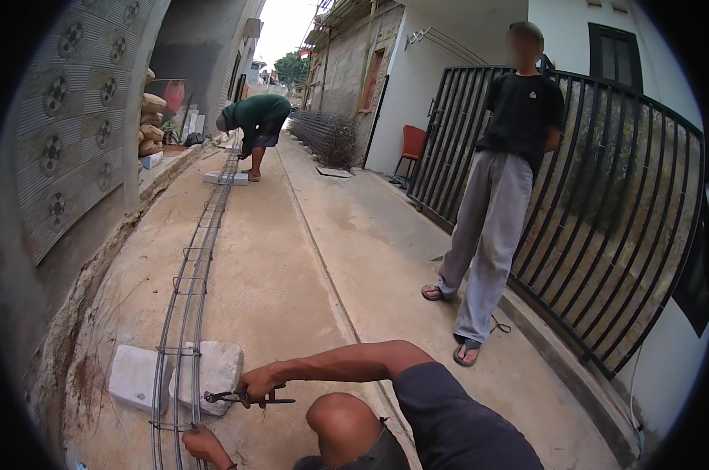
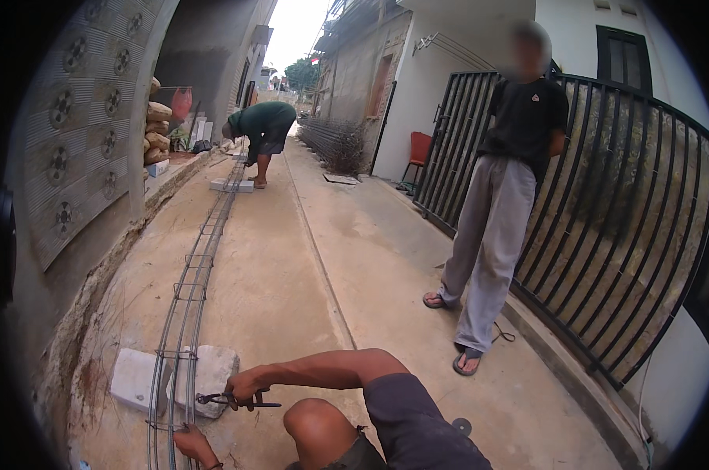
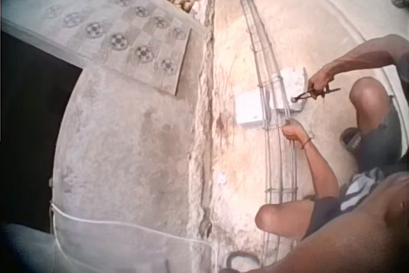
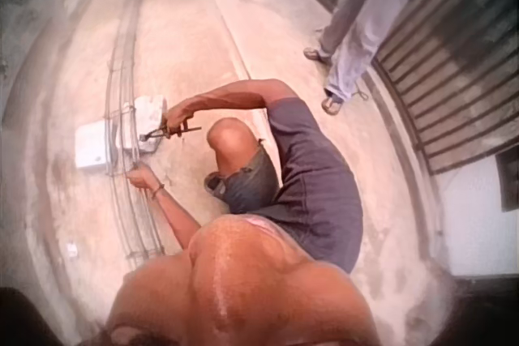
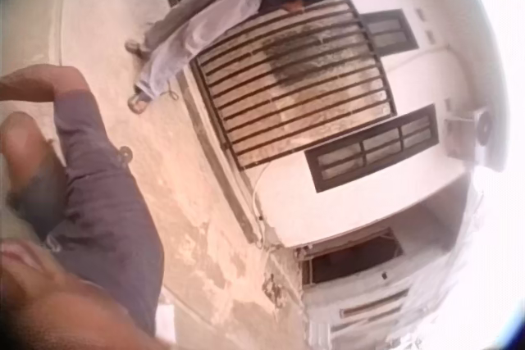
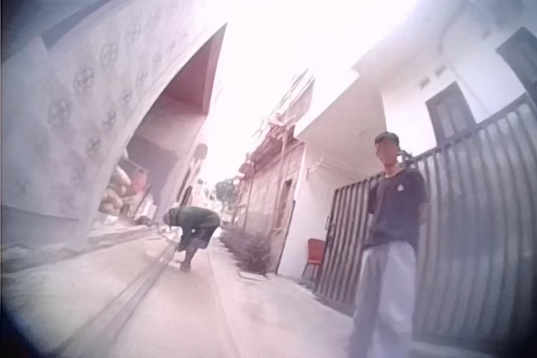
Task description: The person constructs a rebar cage by wrapping wire around the steel bars and twisting the wire tight using pliers and by hand.
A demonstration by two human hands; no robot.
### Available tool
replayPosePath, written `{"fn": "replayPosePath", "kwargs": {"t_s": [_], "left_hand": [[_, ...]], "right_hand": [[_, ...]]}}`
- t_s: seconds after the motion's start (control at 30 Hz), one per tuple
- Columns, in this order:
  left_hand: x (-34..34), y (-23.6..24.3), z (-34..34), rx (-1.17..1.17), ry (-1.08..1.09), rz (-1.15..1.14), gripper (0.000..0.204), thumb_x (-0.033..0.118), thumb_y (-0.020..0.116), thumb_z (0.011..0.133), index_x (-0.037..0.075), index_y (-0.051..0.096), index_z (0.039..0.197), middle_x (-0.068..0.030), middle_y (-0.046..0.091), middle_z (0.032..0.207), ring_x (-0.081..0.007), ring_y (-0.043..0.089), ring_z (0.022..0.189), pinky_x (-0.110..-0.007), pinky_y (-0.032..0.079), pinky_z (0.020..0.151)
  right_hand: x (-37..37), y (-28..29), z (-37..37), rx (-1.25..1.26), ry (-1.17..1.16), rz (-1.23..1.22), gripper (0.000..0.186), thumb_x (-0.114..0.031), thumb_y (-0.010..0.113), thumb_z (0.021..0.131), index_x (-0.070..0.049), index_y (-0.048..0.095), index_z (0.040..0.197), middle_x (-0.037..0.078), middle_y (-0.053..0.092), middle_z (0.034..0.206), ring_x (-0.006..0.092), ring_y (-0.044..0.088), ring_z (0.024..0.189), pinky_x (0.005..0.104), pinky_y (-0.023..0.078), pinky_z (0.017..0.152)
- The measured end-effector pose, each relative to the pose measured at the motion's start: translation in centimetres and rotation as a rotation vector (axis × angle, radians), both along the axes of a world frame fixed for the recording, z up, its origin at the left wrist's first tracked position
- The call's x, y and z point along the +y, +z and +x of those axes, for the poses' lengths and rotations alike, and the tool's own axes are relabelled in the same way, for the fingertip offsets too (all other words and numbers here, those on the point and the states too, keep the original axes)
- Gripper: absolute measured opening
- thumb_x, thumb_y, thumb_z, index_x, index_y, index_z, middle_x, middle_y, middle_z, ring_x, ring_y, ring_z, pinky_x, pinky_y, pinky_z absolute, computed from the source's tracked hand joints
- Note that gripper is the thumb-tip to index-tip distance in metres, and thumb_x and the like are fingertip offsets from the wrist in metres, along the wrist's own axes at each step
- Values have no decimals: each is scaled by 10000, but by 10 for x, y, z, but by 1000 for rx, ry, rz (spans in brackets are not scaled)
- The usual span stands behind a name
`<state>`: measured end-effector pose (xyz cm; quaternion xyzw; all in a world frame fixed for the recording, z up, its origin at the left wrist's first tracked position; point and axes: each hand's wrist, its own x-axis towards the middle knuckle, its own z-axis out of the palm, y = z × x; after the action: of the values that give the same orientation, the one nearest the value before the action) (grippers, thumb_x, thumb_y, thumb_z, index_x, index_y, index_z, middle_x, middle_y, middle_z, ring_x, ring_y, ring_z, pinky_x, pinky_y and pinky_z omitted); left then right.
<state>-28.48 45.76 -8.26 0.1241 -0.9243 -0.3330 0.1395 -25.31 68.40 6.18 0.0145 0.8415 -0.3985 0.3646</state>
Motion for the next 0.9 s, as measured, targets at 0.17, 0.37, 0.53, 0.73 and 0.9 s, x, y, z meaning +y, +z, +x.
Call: {"fn": "replayPosePath", "kwargs": {"t_s": [0.17, 0.37, 0.53, 0.73, 0.9], "left_hand": [[21, 5, 22, -128, 180, 787, 251, 206, 608, 913, -38, 667, 891, -184, 676, 701, -271, 652, 546, -389, 518, 544], [35, -16, 16, -260, 409, 1631, 449, 308, 485, 1008, -31, 536, 1298, -173, 639, 1179, -246, 644, 1046, -361, 517, 882], [26, -66, -1, -47, 147, 2598, 420, 201, 468, 1011, -31, 445, 1361, -166, 544, 1319, -258, 522, 1230, -390, 456, 1022], [37, -103, -8, 143, -436, 2908, 306, 94, 497, 975, -3, 518, 1264, -110, 594, 1219, -230, 560, 1019, -362, 474, 902], [39, -104, -7, 264, -560, 2886, 238, 140, 538, 967, 40, 598, 1174, -53, 645, 1123, -204, 555, 960, -335, 455, 893]], "right_hand": [[-29, -8, -42, 551, 569, 578, 235, -80, 598, 701, 8, 716, 883, 226, 686, 806, 354, 682, 803, 442, 534, 684], [-62, -5, -66, 430, 657, 635, 201, -75, 612, 667, 73, 692, 778, 244, 684, 803, 363, 678, 749, 431, 532, 631], [-73, 12, -67, 63, 424, 435, 242, -159, 626, 781, 36, 690, 910, 140, 701, 811, 247, 684, 714, 402, 517, 572], [-49, 31, -52, -96, 310, 242, 299, -133, 602, 797, -28, 684, 1065, 105, 706, 934, 221, 712, 900, 398, 504, 617], [-37, 23, -60, -40, 343, 189, 374, -96, 589, 758, -51, 691, 1115, 106, 709, 933, 227, 709, 852, 400, 487, 608]]}}
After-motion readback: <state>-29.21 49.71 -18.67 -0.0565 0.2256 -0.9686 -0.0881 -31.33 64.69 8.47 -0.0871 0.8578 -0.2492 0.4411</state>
